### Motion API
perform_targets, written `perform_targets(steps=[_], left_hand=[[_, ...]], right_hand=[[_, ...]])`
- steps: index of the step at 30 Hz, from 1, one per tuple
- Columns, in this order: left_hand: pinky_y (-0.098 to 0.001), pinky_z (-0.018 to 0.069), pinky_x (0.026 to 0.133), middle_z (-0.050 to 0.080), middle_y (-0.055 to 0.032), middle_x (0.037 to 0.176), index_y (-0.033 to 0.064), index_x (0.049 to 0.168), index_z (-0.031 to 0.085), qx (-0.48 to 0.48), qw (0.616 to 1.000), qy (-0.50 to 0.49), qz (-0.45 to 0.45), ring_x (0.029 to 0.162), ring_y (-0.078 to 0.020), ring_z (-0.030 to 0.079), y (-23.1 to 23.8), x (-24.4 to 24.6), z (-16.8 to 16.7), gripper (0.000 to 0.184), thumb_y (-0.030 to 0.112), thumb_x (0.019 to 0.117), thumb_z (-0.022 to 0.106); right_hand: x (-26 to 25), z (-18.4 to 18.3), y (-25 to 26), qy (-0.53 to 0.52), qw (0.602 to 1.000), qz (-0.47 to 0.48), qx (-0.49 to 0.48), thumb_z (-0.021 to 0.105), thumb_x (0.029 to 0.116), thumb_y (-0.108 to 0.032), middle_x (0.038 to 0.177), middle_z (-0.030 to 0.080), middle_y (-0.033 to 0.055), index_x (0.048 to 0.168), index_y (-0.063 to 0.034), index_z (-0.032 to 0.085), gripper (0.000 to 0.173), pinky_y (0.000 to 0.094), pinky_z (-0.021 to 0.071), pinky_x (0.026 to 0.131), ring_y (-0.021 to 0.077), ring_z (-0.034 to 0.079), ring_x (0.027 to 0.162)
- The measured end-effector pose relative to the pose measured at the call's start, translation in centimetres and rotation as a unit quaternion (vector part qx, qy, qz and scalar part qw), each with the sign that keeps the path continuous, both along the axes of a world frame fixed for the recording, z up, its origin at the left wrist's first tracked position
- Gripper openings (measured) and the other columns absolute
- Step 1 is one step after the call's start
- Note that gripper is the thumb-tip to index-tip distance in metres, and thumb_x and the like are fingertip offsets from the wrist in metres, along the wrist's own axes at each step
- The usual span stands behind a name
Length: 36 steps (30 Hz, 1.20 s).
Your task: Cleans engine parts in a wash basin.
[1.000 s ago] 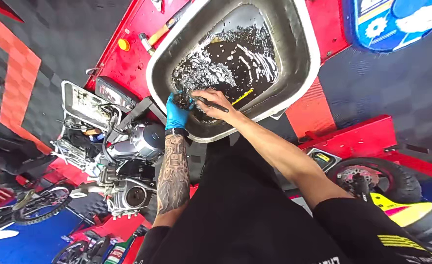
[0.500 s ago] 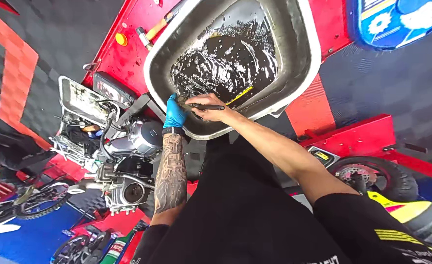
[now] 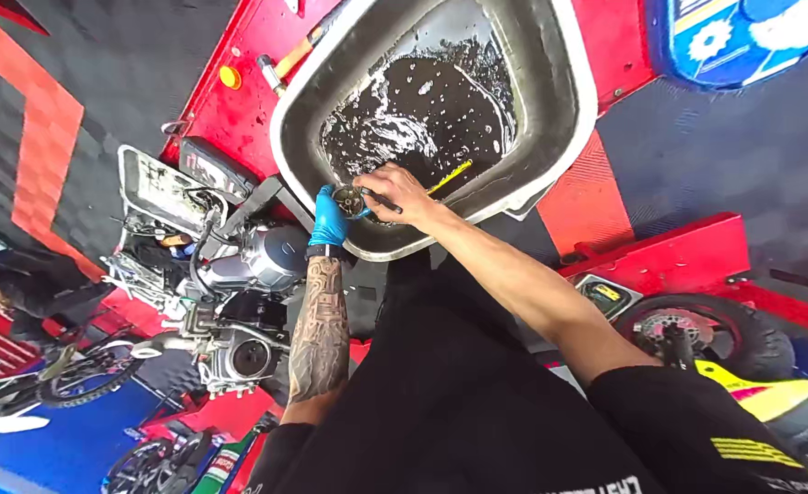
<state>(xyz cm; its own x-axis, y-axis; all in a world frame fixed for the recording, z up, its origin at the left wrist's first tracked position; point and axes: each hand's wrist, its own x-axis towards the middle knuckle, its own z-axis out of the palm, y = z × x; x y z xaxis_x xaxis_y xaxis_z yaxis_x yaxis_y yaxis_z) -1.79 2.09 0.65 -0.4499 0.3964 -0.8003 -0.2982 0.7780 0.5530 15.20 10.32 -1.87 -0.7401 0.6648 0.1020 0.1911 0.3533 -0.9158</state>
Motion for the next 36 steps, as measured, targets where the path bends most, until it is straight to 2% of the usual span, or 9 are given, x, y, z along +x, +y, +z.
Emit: perform_targets(steps=[3,6,9,13,18,23,28,33,36], left_hand=[[-0.0428,0.0570,0.084,0.068,-0.0069,0.107,0.0095,0.124,0.058,0.013,0.998,-0.014,0.054,0.097,-0.0180,0.066,2.1,0.8,0.4,0.041,0.036,0.1088,0.031],[-0.0496,0.0571,0.087,0.068,-0.0101,0.115,0.0093,0.129,0.059,-0.017,0.999,-0.017,0.036,0.104,-0.0234,0.066,1.3,0.3,0.0,0.043,0.037,0.1060,0.036],[-0.0507,0.0589,0.075,0.070,-0.0147,0.102,0.0073,0.123,0.056,-0.063,0.993,-0.059,0.076,0.091,-0.0286,0.070,2.0,1.0,0.9,0.046,0.040,0.1075,0.027],[-0.0484,0.0567,0.081,0.068,-0.0056,0.110,0.0167,0.127,0.060,-0.076,0.995,-0.063,0.018,0.099,-0.0216,0.066,1.8,0.7,1.6,0.046,0.049,0.1059,0.034],[-0.0475,0.0573,0.071,0.070,-0.0080,0.102,0.0149,0.119,0.060,-0.141,0.987,-0.068,-0.024,0.090,-0.0248,0.069,2.2,0.7,1.7,0.040,0.043,0.1043,0.036],[-0.0485,0.0564,0.073,0.070,-0.0045,0.108,0.0217,0.125,0.063,-0.124,0.986,-0.085,-0.068,0.094,-0.0223,0.067,2.0,1.0,1.8,0.066,0.069,0.1028,0.023],[-0.0429,0.0526,0.056,0.070,-0.0086,0.092,0.0196,0.122,0.064,-0.133,0.981,-0.052,-0.130,0.072,-0.0236,0.065,0.2,0.9,0.4,0.089,0.079,0.0969,0.003],[-0.0503,0.0576,0.069,0.072,-0.0058,0.112,0.0251,0.131,0.062,-0.057,0.994,-0.054,-0.078,0.096,-0.0236,0.068,1.3,1.7,1.3,0.093,0.084,0.0927,0.002],[-0.0454,0.0553,0.056,0.072,-0.0097,0.100,0.0209,0.130,0.062,-0.056,0.994,-0.005,-0.095,0.077,-0.0241,0.067,0.0,1.0,0.7,0.098,0.085,0.0917,-0.002]], right_hand=[[0.0,2.4,-2.1,0.040,0.993,-0.031,-0.103,0.068,0.0905,-0.012,0.098,0.076,0.0061,0.116,-0.0104,0.075,0.027,0.0416,0.0602,0.084,0.0182,0.072,0.088],[1.3,-0.4,-1.6,0.025,0.999,0.013,-0.038,0.065,0.0894,-0.015,0.096,0.076,0.0069,0.115,-0.0119,0.075,0.028,0.0452,0.0551,0.090,0.0220,0.072,0.089],[2.1,-1.4,0.0,0.003,0.998,0.004,0.059,0.057,0.0951,-0.018,0.091,0.074,0.0110,0.117,-0.0092,0.073,0.028,0.0487,0.0521,0.091,0.0279,0.071,0.087],[1.9,0.9,-2.6,0.070,0.997,0.004,-0.023,0.066,0.0936,-0.015,0.104,0.077,0.0060,0.119,-0.0107,0.075,0.027,0.0442,0.0550,0.095,0.0205,0.072,0.095],[2.6,-2.4,-0.9,0.022,1.000,0.015,0.014,0.062,0.0920,-0.019,0.096,0.076,0.0085,0.117,-0.0114,0.075,0.029,0.0485,0.0511,0.096,0.0244,0.072,0.092],[1.0,-0.2,-2.0,0.083,0.996,-0.001,-0.028,0.065,0.0953,-0.016,0.106,0.077,0.0055,0.118,-0.0107,0.075,0.026,0.0460,0.0519,0.102,0.0201,0.072,0.099],[1.2,-0.8,-1.1,-0.012,1.000,0.024,0.004,0.061,0.0922,-0.019,0.092,0.075,0.0089,0.113,-0.0109,0.074,0.026,0.0492,0.0502,0.095,0.0255,0.071,0.090],[0.4,1.5,-3.0,0.051,0.995,-0.060,-0.061,0.066,0.0934,-0.014,0.102,0.077,0.0075,0.116,-0.0079,0.075,0.025,0.0457,0.0553,0.094,0.0220,0.072,0.095],[1.2,-0.9,-1.8,-0.031,0.998,-0.032,-0.045,0.063,0.0905,-0.018,0.093,0.076,0.0074,0.112,-0.0111,0.075,0.025,0.0483,0.0529,0.095,0.0231,0.072,0.089]])
